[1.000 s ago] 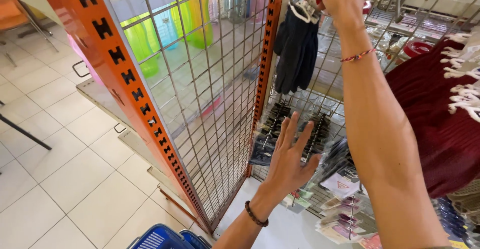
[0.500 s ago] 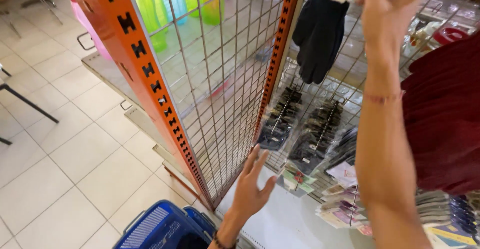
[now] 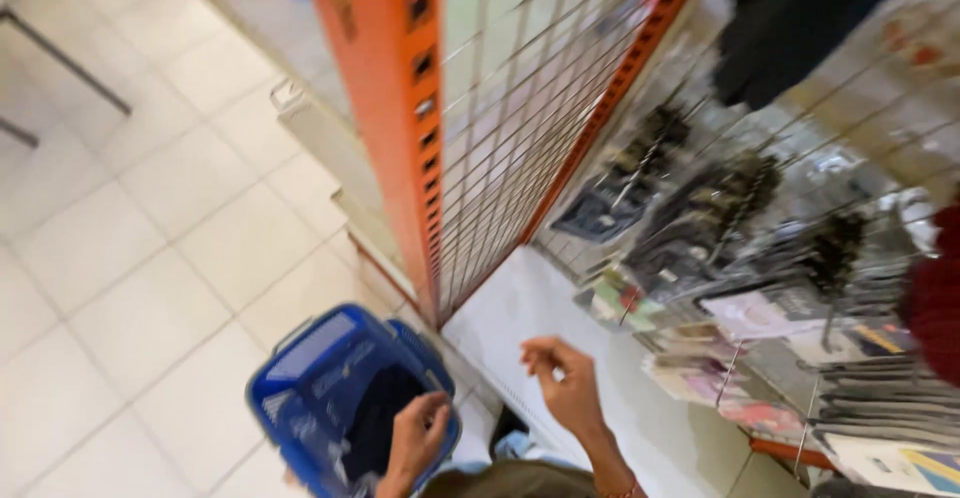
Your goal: Removing red and black gloves from a shopping basket and hanging them back on display hooks.
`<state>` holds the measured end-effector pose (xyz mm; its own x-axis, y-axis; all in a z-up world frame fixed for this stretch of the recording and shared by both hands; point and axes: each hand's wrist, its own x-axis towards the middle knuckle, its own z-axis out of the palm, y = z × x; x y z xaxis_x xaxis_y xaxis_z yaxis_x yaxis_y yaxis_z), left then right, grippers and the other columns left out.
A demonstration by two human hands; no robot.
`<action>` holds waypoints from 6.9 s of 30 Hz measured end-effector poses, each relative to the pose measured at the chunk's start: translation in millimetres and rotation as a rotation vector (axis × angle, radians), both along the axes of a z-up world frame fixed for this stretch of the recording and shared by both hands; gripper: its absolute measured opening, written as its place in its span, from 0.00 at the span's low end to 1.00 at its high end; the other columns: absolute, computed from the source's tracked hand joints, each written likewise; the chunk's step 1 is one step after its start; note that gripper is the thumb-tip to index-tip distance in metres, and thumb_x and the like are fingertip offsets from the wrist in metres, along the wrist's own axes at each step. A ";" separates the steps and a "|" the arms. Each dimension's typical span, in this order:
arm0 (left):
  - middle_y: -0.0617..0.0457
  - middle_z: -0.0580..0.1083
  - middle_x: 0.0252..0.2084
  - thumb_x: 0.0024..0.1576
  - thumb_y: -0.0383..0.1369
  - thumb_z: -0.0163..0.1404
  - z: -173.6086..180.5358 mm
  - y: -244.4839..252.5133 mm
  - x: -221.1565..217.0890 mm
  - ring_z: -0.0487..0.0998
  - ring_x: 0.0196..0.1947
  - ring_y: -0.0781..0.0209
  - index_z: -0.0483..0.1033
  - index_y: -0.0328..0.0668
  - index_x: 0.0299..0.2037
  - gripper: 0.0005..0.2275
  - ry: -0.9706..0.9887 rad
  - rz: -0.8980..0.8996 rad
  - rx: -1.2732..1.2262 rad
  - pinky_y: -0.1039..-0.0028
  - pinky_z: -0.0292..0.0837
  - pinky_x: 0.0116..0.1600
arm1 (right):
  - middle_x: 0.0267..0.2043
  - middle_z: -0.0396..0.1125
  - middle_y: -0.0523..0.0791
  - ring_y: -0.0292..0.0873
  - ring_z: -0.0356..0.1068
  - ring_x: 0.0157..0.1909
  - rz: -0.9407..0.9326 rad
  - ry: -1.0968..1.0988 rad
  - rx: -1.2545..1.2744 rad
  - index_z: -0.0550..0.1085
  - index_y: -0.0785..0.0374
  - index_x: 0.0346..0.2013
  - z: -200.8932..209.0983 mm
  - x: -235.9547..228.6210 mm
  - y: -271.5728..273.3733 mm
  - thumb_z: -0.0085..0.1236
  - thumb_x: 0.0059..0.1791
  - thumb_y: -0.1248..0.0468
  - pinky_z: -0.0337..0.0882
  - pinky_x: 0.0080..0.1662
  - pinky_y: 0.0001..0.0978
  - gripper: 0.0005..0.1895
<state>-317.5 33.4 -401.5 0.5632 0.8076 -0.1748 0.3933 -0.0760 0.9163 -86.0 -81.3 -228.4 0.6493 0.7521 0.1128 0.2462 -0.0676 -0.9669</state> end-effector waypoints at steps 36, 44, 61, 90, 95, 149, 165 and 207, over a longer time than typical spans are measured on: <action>0.45 0.57 0.74 0.50 0.32 0.57 -206.4 69.5 -154.8 0.59 0.72 0.42 0.61 0.58 0.70 0.34 1.019 -0.256 -0.095 0.53 0.60 0.71 | 0.41 0.79 0.46 0.41 0.79 0.44 0.183 0.065 -0.643 0.78 0.61 0.51 5.1 -148.5 -73.8 0.55 0.50 0.68 0.76 0.48 0.34 0.14; 0.44 0.69 0.65 0.49 0.39 0.61 -206.2 63.3 -147.0 0.65 0.67 0.47 0.56 0.50 0.71 0.38 1.169 -0.392 -0.126 0.59 0.57 0.69 | 0.43 0.79 0.45 0.41 0.79 0.44 0.184 0.031 -0.712 0.77 0.59 0.52 6.2 -155.8 -75.5 0.56 0.50 0.67 0.76 0.45 0.33 0.15; 0.39 0.78 0.40 0.49 0.41 0.66 -201.9 64.4 -122.8 0.82 0.38 0.43 0.72 0.29 0.54 0.28 0.375 -0.004 -0.751 0.57 0.78 0.41 | 0.43 0.78 0.45 0.40 0.79 0.41 0.242 0.001 -0.602 0.77 0.59 0.52 20.3 -159.6 -38.2 0.56 0.50 0.66 0.76 0.38 0.31 0.15; 0.35 0.78 0.47 0.62 0.28 0.44 124.3 1.1 1.2 0.80 0.49 0.38 0.72 0.20 0.49 0.13 -0.863 0.306 -1.407 0.49 0.75 0.58 | 0.38 0.72 0.47 0.51 0.74 0.38 -0.059 -0.396 -0.320 0.74 0.64 0.35 32.7 -155.8 -4.1 0.62 0.45 0.73 0.72 0.39 0.38 0.06; 0.37 0.79 0.46 0.62 0.30 0.46 126.2 -0.3 11.6 0.81 0.49 0.42 0.75 0.23 0.47 0.13 -0.840 0.244 -1.440 0.50 0.74 0.60 | 0.45 0.69 0.49 0.52 0.72 0.43 -0.037 -0.421 -0.261 0.71 0.66 0.35 66.4 -136.3 -7.1 0.59 0.45 0.74 0.73 0.41 0.39 0.06; 0.56 0.76 0.28 0.63 0.30 0.56 532.2 56.0 315.4 0.73 0.28 0.76 0.75 0.34 0.36 0.07 -0.979 -0.597 0.420 0.79 0.70 0.33 | 0.31 0.67 0.37 0.26 0.60 0.30 -0.034 -0.570 0.156 0.76 0.68 0.42 415.7 174.0 5.0 0.60 0.55 0.71 0.59 0.29 0.21 0.02; 0.51 0.74 0.31 0.64 0.32 0.57 560.5 56.3 301.0 0.72 0.29 0.60 0.76 0.36 0.39 0.07 -0.878 -0.482 0.912 0.70 0.66 0.35 | 0.25 0.61 0.36 0.25 0.51 0.26 0.110 -0.482 0.158 0.80 0.66 0.48 412.4 176.4 -3.2 0.61 0.52 0.71 0.52 0.28 0.23 0.10; 0.62 0.73 0.30 0.66 0.34 0.46 536.4 37.7 312.4 0.74 0.31 0.77 0.74 0.36 0.37 0.10 -1.108 -0.489 0.162 0.84 0.71 0.38 | 0.29 0.72 0.43 0.31 0.70 0.30 -0.212 -0.906 0.209 0.74 0.70 0.36 393.9 161.2 13.3 0.62 0.50 0.72 0.69 0.33 0.25 0.05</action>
